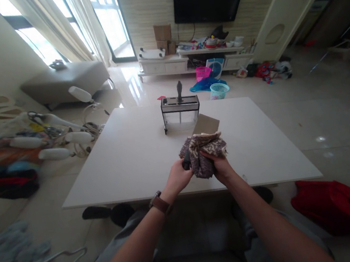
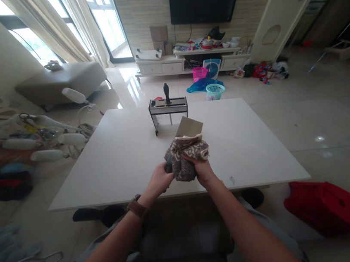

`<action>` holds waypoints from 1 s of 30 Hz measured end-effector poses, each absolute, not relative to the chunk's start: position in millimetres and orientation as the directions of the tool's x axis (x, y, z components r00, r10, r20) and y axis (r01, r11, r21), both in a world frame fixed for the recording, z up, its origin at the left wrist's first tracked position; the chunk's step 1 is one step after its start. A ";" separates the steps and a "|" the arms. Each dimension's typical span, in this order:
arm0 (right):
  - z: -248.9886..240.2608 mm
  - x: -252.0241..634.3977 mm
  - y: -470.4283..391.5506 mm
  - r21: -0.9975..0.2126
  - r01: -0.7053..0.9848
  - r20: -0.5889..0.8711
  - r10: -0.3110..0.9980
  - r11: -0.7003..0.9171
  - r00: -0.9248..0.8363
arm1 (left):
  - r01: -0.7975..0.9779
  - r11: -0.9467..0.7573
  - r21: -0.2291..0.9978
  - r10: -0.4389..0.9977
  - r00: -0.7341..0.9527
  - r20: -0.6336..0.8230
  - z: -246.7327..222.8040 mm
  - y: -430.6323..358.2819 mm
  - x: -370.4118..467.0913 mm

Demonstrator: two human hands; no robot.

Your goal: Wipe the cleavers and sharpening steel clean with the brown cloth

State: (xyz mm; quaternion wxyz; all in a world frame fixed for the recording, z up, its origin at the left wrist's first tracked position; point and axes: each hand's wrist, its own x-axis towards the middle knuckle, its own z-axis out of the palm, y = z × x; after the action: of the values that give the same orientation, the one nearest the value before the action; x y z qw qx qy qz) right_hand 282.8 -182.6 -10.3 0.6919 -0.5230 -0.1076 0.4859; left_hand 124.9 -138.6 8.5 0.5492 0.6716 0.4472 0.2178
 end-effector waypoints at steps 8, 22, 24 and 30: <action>-5.2 279.1 -182.0 -0.813 -0.582 -0.370 0.774 -0.003 0.514 | 0.357 -0.026 0.934 0.841 0.512 -0.172 6.9 -139.0 125.6; -1.8 277.1 -182.8 -0.794 -0.607 -0.392 0.782 -0.021 0.485 | 0.339 -0.064 0.939 0.843 0.521 -0.131 5.3 -138.0 124.7; -2.1 277.0 -182.8 -0.795 -0.607 -0.389 0.781 -0.017 0.488 | 0.340 -0.068 0.938 0.844 0.521 -0.127 5.4 -137.9 124.6; -4.1 277.8 -182.7 -0.801 -0.598 -0.378 0.786 -0.012 0.490 | 0.331 -0.049 0.942 0.843 0.519 -0.139 5.6 -138.0 124.9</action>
State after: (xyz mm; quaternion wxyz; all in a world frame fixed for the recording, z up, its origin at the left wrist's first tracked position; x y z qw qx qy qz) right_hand 277.8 -182.7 -4.1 0.6969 -0.5094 -0.0919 0.4964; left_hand 124.9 -138.0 5.6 0.5397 0.6844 0.4290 0.2371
